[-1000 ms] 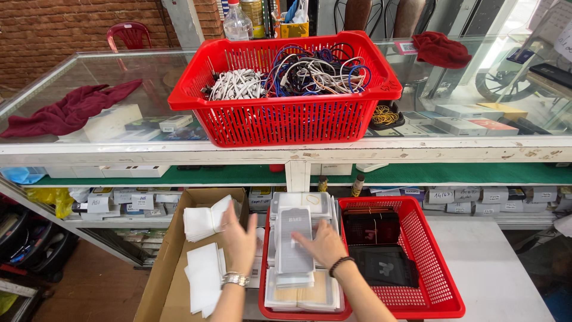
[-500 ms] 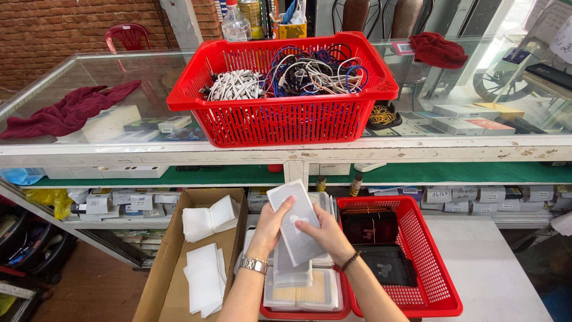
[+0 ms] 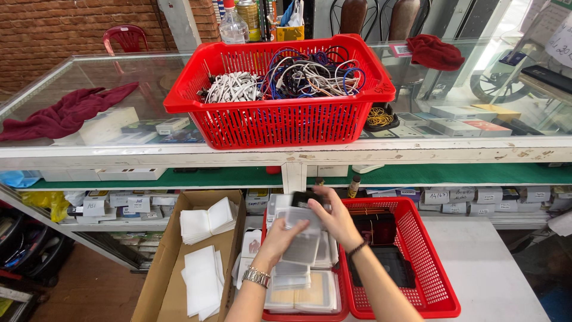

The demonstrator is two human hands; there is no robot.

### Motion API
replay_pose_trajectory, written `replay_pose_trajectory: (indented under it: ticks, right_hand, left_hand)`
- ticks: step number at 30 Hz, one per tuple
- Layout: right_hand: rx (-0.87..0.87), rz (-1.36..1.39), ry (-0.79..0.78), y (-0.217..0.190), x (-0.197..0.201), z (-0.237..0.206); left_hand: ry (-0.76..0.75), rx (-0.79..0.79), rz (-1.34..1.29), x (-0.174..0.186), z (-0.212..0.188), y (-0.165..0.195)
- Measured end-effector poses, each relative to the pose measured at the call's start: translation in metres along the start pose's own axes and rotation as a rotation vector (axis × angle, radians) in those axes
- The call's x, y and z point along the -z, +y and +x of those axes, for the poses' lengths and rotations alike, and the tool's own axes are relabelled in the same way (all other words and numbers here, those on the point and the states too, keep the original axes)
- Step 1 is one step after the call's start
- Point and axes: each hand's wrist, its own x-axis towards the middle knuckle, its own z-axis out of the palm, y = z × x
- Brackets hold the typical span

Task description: The person wraps phone cases in white paper sleeves and stacks the wrapped cases on the counter. They place some wrapped cases into a cardboard box and set other cases and pouches into a red basket while sorting through the stack.

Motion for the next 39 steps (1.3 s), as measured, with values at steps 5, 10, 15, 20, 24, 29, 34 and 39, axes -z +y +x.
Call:
replay_pose_trajectory:
  ticks: [5,10,15,20,24,29,34,39]
  right_hand:
    - [-0.038,-0.021,0.183,-0.001,0.047,0.034]
    - [-0.224,0.338,0.674,0.04,0.124,0.009]
    - [-0.511,0.224,0.788,0.091,0.136,-0.051]
    - [-0.473,-0.819,0.867,0.105,0.111,-0.068]
    - [0.046,-1.162,0.912,0.08,0.078,-0.06]
    - [-0.166,-0.434,0.294,0.026,0.002,-0.043]
    - [-0.154,-0.645,-0.031,0.029,-0.05,-0.051]
    - [-0.281,-0.433,-0.014,0.059,-0.038,-0.038]
  left_hand:
    - [-0.253,0.031,0.161,0.003,0.0,0.005]
    - [-0.04,0.047,0.039,0.029,0.008,-0.008]
    - [0.424,-0.009,-0.35,0.038,0.027,-0.018]
    - [0.583,-0.225,-0.299,0.052,0.02,-0.018]
    - [0.784,-0.099,0.097,0.092,-0.007,-0.02]
    - [1.111,-0.27,0.592,0.152,-0.057,-0.039]
    - [1.053,0.406,0.862,0.171,-0.094,-0.07]
    - [1.204,-0.042,1.029,0.148,-0.071,-0.069]
